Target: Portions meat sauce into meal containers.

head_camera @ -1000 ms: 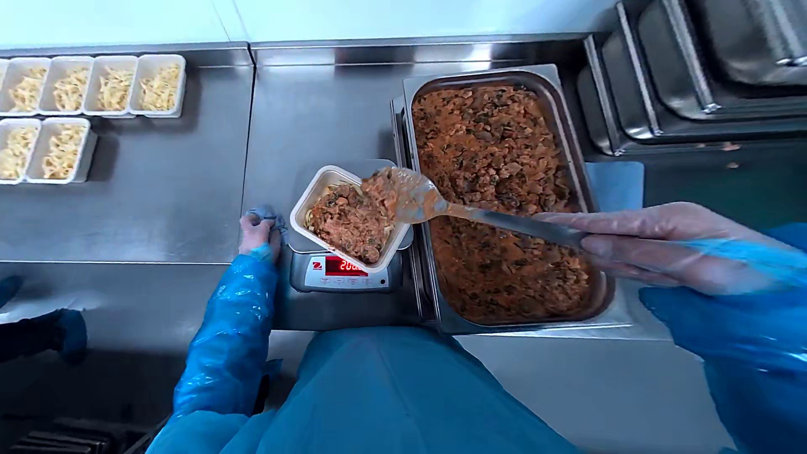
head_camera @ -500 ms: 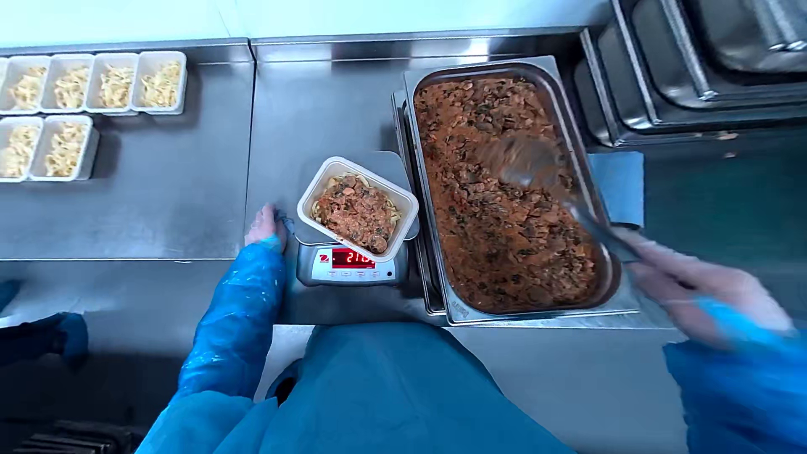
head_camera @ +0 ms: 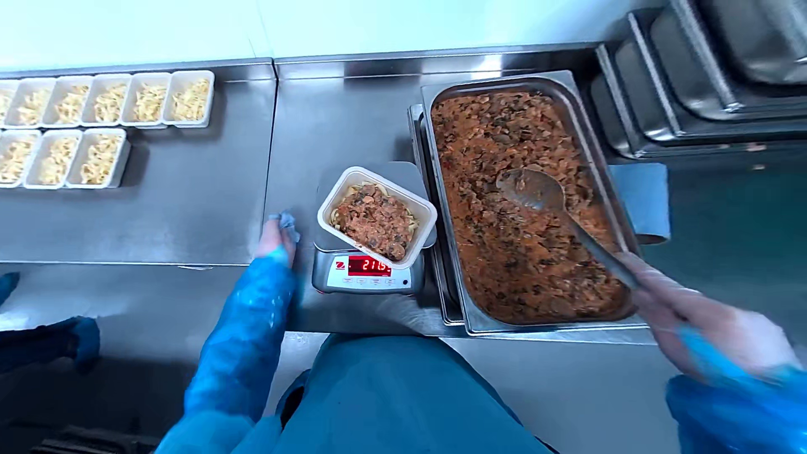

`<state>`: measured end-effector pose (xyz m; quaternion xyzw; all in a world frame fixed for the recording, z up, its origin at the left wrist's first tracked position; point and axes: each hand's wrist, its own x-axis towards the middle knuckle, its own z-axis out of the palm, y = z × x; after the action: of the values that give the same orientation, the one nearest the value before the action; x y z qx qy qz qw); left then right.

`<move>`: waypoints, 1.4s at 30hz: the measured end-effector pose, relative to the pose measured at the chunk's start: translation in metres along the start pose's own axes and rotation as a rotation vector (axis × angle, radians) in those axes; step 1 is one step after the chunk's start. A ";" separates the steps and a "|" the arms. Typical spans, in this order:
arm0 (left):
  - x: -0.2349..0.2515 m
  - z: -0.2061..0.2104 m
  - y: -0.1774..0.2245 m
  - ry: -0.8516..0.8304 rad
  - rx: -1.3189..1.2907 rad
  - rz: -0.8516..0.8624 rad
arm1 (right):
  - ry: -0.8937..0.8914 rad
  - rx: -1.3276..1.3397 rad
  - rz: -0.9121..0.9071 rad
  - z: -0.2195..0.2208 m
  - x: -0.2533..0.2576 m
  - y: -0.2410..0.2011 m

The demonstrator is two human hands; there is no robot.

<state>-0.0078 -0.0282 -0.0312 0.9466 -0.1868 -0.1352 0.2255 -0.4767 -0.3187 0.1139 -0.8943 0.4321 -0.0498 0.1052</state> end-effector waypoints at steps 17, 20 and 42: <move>-0.157 0.018 0.128 -0.166 -0.401 0.845 | -0.071 0.020 0.049 0.008 -0.003 -0.007; -0.152 0.008 0.114 -0.134 -0.550 0.813 | -0.049 0.043 0.041 0.008 -0.003 -0.003; -0.039 -0.015 -0.003 -0.096 0.070 -0.137 | -0.076 0.196 0.125 0.023 -0.005 -0.014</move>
<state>-0.0371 -0.0039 -0.0132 0.9568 -0.1366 -0.1889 0.1735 -0.4656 -0.3031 0.0951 -0.8522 0.4758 -0.0511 0.2115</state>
